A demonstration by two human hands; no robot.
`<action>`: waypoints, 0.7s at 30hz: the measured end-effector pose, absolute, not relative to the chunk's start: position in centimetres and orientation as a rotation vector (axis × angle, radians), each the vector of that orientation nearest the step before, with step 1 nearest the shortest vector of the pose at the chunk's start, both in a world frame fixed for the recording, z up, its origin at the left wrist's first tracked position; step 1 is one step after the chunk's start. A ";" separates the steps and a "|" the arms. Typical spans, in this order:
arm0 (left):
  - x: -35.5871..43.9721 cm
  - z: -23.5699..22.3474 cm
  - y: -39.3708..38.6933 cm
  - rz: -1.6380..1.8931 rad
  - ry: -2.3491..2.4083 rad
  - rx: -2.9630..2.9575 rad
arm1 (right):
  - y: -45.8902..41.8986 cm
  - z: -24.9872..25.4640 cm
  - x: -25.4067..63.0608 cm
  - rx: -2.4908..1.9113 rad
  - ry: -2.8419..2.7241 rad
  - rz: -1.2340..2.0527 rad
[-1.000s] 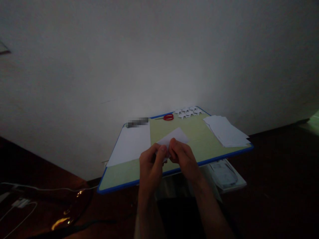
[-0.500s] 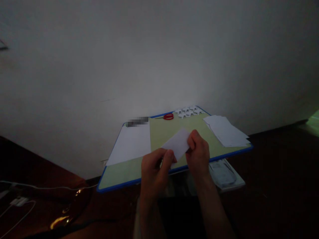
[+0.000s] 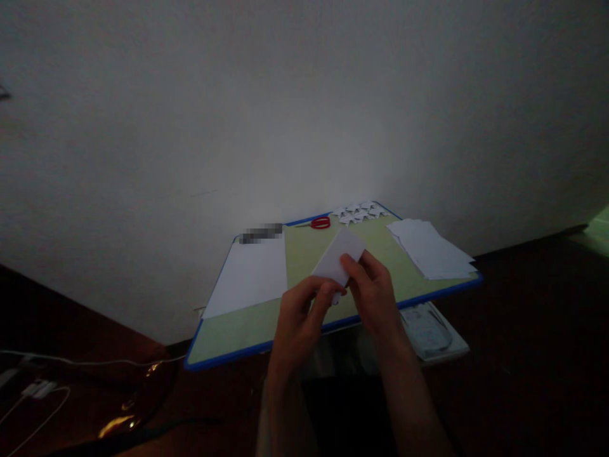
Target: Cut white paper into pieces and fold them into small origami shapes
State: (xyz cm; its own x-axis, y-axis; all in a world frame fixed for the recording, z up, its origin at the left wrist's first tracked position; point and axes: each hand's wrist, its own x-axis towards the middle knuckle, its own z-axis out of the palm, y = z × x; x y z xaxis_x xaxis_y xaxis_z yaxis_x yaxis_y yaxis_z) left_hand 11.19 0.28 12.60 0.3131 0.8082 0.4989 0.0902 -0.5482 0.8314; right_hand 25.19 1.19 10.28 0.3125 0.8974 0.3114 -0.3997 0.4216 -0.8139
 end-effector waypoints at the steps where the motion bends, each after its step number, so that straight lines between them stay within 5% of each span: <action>1: 10.9 12.6 0.3 1.212 0.755 1.906 | 1.2 10.3 25.3 -0.705 -0.845 0.939; 13: 9.4 12.8 0.3 0.896 0.620 1.967 | 0.1 10.7 27.8 -0.824 -1.065 1.043; 21: 11.7 11.6 1.6 1.574 0.825 1.632 | 0.6 11.4 26.0 -0.891 -1.048 0.835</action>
